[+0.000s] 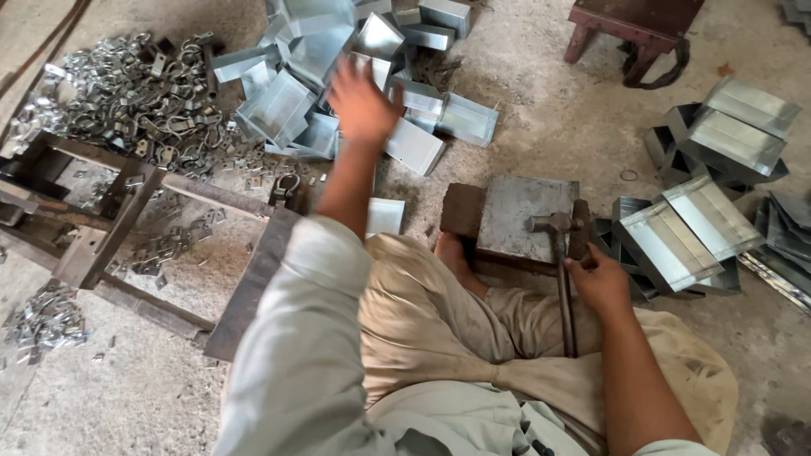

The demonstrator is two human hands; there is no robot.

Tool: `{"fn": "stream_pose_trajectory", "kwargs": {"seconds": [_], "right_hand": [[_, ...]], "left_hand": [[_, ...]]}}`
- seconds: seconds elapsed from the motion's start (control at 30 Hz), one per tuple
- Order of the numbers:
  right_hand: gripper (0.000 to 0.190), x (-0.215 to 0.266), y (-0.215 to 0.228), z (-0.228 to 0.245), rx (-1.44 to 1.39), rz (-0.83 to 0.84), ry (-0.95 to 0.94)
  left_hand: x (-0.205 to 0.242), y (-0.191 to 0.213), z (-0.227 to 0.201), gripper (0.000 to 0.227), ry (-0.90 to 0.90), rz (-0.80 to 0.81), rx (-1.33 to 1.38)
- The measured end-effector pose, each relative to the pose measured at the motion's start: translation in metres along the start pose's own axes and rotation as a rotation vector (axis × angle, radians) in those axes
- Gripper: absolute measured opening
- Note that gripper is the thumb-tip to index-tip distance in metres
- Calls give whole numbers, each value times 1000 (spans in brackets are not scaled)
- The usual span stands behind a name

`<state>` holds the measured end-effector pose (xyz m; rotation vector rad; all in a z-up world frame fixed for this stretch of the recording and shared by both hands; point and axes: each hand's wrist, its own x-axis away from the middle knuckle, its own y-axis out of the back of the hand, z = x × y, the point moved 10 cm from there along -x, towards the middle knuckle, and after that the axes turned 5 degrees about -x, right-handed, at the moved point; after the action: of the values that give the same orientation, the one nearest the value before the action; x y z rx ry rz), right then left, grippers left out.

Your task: The person sits on the floor and uses a hammer to strike the edges of small rectangular metal boxes placed on a metal block. They repeatedly pick up boxes, position them, hammer them, and place them into a pile.

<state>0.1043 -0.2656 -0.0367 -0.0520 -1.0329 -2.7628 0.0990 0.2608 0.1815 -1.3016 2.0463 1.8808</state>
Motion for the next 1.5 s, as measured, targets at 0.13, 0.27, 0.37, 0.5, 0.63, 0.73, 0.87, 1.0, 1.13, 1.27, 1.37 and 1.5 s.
{"fn": "stream_pose_trajectory", "kwargs": {"seconds": [0.13,0.27,0.37,0.5,0.63,0.73,0.87,1.0,1.13,1.27,1.37,1.5], "right_hand": [[55,-15,16,-11,-84,-199,11],[54,-38,6,-57,-205,-332,-86],[49,-48,-16,-108,-478,-282,-453],[48,-58,-41,-123,-565,-278,-704],[48,-73,-77,-115,-941,-232,-630],[43,-83,-89,-122,-1147,-222,-546],[39,-84,-82,-131,-854,-254,-398],[50,-92,-72,-117,-578,-234,-360],[52,-120,-66,-102,-529,-210,-287],[48,-124,-63,-98,-505,-236,-266],[43,-116,-70,-100,-683,-231,-279],[46,-97,-73,-110,-705,-236,-402]], "left_hand": [[129,-149,-32,85,290,449,419],[227,-228,-67,105,318,929,297],[235,-233,-67,115,373,988,297],[216,-235,-69,74,-20,873,141],[241,-256,-31,89,379,915,346],[242,-259,-26,83,470,845,374],[244,-256,-20,75,499,689,377],[244,-246,-13,67,542,517,451],[244,-238,-11,66,594,466,487],[245,-232,-15,67,615,533,492],[232,-232,-18,68,567,517,524],[227,-252,-21,74,567,663,401]]}}
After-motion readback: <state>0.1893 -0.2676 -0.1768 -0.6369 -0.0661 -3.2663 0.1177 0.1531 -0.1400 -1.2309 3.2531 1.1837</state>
